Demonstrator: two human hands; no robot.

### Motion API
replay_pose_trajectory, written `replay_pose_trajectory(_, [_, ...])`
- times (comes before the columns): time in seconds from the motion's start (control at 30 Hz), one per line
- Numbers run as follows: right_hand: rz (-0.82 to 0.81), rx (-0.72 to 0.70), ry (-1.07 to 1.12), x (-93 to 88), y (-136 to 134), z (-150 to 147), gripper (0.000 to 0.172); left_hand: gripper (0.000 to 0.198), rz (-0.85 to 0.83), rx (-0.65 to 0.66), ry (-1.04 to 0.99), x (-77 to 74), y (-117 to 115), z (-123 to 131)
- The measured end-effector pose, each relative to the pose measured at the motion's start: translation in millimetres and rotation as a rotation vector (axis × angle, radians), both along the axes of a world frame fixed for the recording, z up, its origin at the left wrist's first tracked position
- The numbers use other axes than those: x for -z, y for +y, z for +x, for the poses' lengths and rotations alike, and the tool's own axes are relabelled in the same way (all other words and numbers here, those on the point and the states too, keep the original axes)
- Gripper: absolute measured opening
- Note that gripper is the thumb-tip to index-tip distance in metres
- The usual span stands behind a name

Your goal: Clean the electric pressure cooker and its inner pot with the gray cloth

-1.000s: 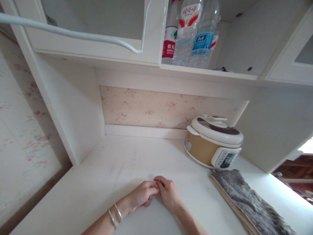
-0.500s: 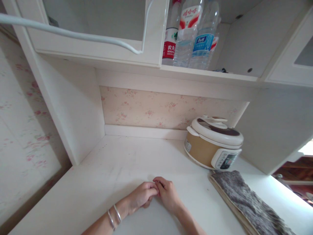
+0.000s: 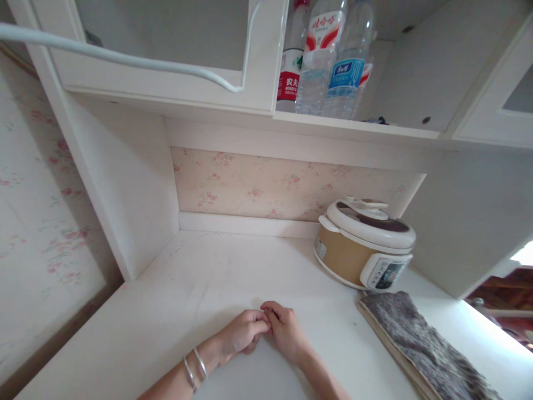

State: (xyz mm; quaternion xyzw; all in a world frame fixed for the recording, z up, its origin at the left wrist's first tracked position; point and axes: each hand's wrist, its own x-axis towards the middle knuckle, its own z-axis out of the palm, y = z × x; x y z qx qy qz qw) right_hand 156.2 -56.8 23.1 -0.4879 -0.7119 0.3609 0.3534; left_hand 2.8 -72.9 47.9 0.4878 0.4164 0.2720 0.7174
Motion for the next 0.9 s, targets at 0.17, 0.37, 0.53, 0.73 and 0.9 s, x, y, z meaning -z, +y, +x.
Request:
replay_pose_trajectory(0.17, [-0.001, 0.003, 0.006, -0.2, 0, -1, 0.031, 0.015, 0.006, 0.001, -0.005, 2.9, 1, -1])
replay_pose_trajectory(0.37, [0.000, 0.001, 0.006, -1.8, -1, 0, 0.031, 0.015, 0.009, 0.003, 0.001, 0.5, 0, -1])
replay_pose_trajectory(0.53, [-0.004, -0.005, -0.001, -2.3, -1, 0, 0.032, 0.020, -0.012, -0.012, 0.023, -9.0, -3, 0])
replay_pose_trajectory(0.73, [0.004, -0.007, 0.007, -3.1, -1, 0, 0.032, 0.017, -0.014, -0.017, 0.020, -8.6, -3, 1])
replay_pose_trajectory(0.9, [0.015, -0.013, -0.006, -1.8, -1, 0, 0.033, 0.015, -0.006, -0.011, 0.033, -7.2, -3, 1])
